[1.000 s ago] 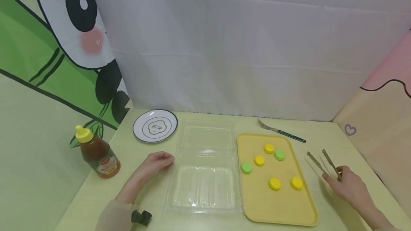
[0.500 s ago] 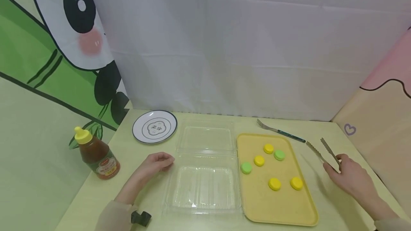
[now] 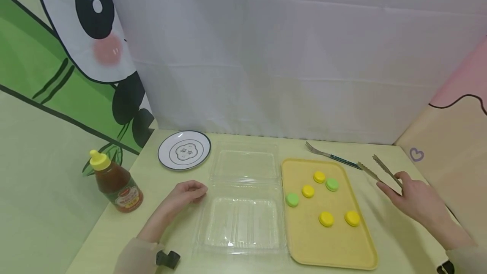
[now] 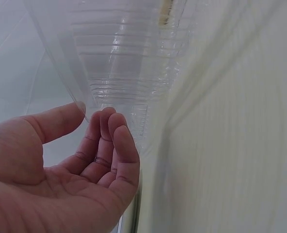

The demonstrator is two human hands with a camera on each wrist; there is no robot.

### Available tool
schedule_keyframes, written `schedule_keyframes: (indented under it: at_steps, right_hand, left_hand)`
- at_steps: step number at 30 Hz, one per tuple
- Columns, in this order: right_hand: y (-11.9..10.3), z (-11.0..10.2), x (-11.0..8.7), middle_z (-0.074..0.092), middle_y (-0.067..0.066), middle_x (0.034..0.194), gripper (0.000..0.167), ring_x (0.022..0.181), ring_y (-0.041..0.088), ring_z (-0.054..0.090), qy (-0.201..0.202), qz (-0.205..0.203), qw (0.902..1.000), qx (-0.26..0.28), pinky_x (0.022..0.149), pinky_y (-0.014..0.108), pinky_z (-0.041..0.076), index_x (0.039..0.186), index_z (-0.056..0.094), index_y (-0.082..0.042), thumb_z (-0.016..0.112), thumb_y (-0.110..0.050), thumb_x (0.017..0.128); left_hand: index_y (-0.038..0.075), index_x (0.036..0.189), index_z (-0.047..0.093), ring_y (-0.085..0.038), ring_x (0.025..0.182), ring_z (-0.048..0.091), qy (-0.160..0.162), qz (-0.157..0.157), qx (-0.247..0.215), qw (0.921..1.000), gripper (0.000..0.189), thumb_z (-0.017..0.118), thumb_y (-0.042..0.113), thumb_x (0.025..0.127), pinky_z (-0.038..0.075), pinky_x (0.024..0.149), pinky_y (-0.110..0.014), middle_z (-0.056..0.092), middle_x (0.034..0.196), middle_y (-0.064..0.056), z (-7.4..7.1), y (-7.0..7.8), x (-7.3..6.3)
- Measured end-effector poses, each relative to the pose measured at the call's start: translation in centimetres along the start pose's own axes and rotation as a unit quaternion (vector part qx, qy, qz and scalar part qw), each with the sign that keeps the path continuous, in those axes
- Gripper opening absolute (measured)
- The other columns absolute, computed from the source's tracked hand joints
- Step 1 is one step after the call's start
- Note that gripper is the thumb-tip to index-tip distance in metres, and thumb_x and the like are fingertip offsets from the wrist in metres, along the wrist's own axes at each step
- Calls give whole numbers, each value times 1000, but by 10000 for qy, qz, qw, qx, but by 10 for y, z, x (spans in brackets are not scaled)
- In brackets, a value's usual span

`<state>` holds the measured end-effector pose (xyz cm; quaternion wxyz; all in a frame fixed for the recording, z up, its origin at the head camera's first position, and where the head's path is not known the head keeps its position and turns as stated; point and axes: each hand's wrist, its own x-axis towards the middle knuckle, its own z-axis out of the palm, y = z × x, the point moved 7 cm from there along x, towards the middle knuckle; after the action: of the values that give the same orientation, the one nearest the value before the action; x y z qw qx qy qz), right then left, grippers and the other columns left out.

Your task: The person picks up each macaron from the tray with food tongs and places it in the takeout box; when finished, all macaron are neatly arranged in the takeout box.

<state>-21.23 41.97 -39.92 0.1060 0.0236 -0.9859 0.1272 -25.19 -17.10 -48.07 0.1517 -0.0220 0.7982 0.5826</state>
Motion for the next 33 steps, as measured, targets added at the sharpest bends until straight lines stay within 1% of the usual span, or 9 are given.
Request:
schedule_keyframes:
  at_steps: [4,8,10,15,19,24,28,33]
  right_hand:
    - [-5,-2,4,54,-3,61,66,53,14,50,-53,-171,9998,-84,50,38,41,116,54,14,63,-48,95]
    - [-10,-3,6,53,-3,62,64,53,13,48,-195,-431,9986,-222,51,38,42,115,57,13,65,-46,94]
    - [-12,-2,7,51,-3,62,60,53,13,46,-283,-569,9976,-283,50,36,40,114,58,11,66,-46,94]
    - [-14,4,10,41,-7,57,51,50,9,36,-453,-812,9946,-464,48,29,32,111,63,-1,65,-49,94]
    - [-17,13,12,38,-8,56,46,51,7,32,-449,-1042,9924,-480,50,27,30,110,65,-6,68,-48,92]
    - [-22,23,13,36,-10,56,42,51,5,32,-439,-1235,9903,-458,51,26,29,110,67,-10,70,-47,91]
    - [-25,30,12,36,-11,55,41,50,5,32,-574,-1306,9888,-443,50,26,28,110,68,-10,69,-47,92]
    - [-30,36,12,41,-12,58,40,53,5,37,-707,-1376,9870,-432,52,27,33,108,69,-10,69,-47,92]
  left_hand:
    - [-7,111,63,-19,93,63,2,28,4,10000,28,63,18,99,51,87,-35,68,101,-11,0,1,0]
    - [-6,110,63,-18,92,63,13,33,-12,10000,26,63,17,99,51,87,-34,68,99,-10,1,0,1]
    - [-6,110,63,-18,91,63,14,46,-27,10000,25,62,16,99,51,87,-34,68,99,-10,1,0,2]
    - [-6,109,64,-17,91,62,32,45,10,10000,25,62,17,99,51,86,-33,67,98,-10,1,1,0]
    - [-6,109,64,-17,90,62,44,26,39,10000,26,62,18,99,50,85,-33,67,98,-9,1,1,-1]
    - [-6,109,64,-17,90,62,42,21,-20,10000,26,63,18,99,50,84,-32,67,97,-9,1,0,-1]
    - [-6,109,64,-17,91,62,18,50,-41,10000,26,62,18,99,50,85,-32,67,98,-8,1,0,-1]
    - [-6,110,63,-18,92,62,0,42,-32,10000,27,62,19,99,50,87,-35,67,100,-9,1,-1,-2]
